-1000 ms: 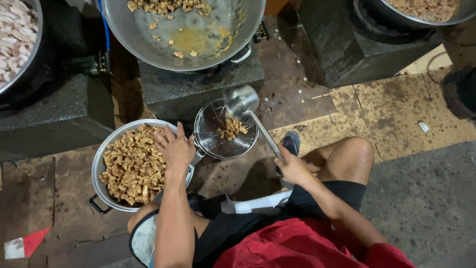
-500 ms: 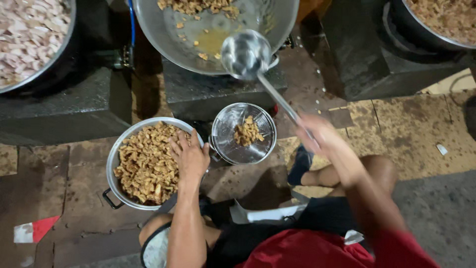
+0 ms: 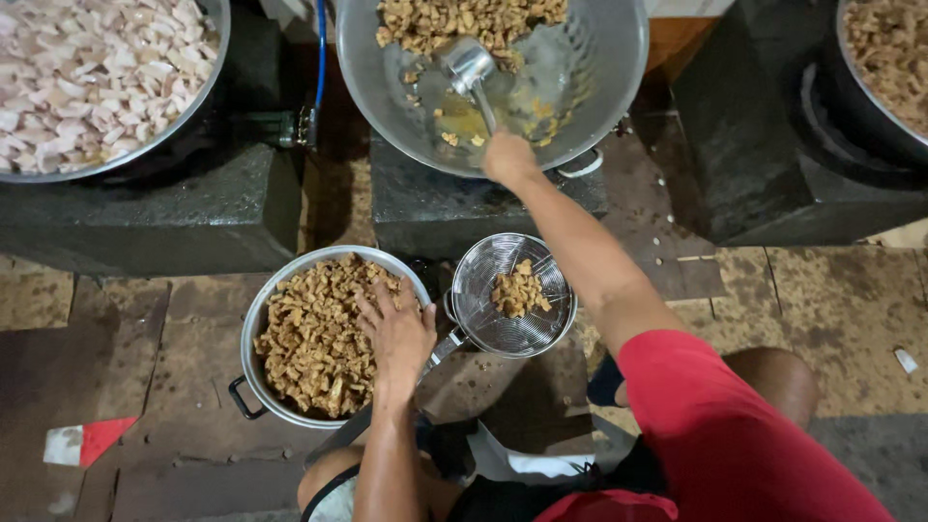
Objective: The person scoops fried food from a large wok using a ladle and transfers it into a metal strainer held over a pot. The person repeatedly scoops and drains the food, moving it from the wok to the strainer and then into the pot.
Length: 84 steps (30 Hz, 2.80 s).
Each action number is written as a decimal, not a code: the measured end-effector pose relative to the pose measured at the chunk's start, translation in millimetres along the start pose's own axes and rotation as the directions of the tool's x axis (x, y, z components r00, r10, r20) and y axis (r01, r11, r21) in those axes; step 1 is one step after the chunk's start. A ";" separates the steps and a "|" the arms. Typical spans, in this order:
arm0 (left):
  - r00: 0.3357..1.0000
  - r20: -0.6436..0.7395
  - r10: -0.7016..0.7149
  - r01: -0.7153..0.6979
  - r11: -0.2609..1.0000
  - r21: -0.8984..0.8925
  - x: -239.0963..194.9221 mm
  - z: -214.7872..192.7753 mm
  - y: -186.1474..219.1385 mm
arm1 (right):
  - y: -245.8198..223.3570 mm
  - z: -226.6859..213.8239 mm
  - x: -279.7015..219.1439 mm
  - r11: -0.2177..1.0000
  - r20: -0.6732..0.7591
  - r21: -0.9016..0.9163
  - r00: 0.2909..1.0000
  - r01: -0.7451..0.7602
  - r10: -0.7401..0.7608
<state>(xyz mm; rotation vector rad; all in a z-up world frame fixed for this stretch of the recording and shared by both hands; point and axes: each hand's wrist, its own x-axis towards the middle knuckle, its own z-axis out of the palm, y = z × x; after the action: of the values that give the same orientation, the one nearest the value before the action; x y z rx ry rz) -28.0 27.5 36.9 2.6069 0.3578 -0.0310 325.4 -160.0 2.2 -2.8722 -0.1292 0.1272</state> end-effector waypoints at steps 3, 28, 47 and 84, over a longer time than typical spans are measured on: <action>0.999 0.032 -0.012 0.012 1.000 -0.001 1.9 -5.0 2.8 | -18.9 14.9 5.5 1.000 0.021 -0.001 0.999 0.027 -0.027; 0.985 0.169 0.025 -0.024 1.000 -0.011 14.1 15.2 18.1 | 88.3 -69.6 -72.5 0.953 0.195 0.203 0.963 -0.223 0.184; 0.979 0.200 -0.028 0.031 0.999 -0.012 22.4 14.7 8.4 | -28.7 -24.5 -67.9 0.339 0.524 0.808 0.851 -0.481 -0.041; 0.981 0.182 -0.069 0.070 0.998 -0.001 16.3 13.1 6.7 | 172.1 17.0 -453.9 0.996 0.024 -0.089 1.000 0.014 -0.012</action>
<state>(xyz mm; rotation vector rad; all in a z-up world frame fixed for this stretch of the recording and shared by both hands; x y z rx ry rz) -10.0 19.5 27.3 2.5581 0.3819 -0.2893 -113.4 -366.4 -25.5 -2.9586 -0.1626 0.1564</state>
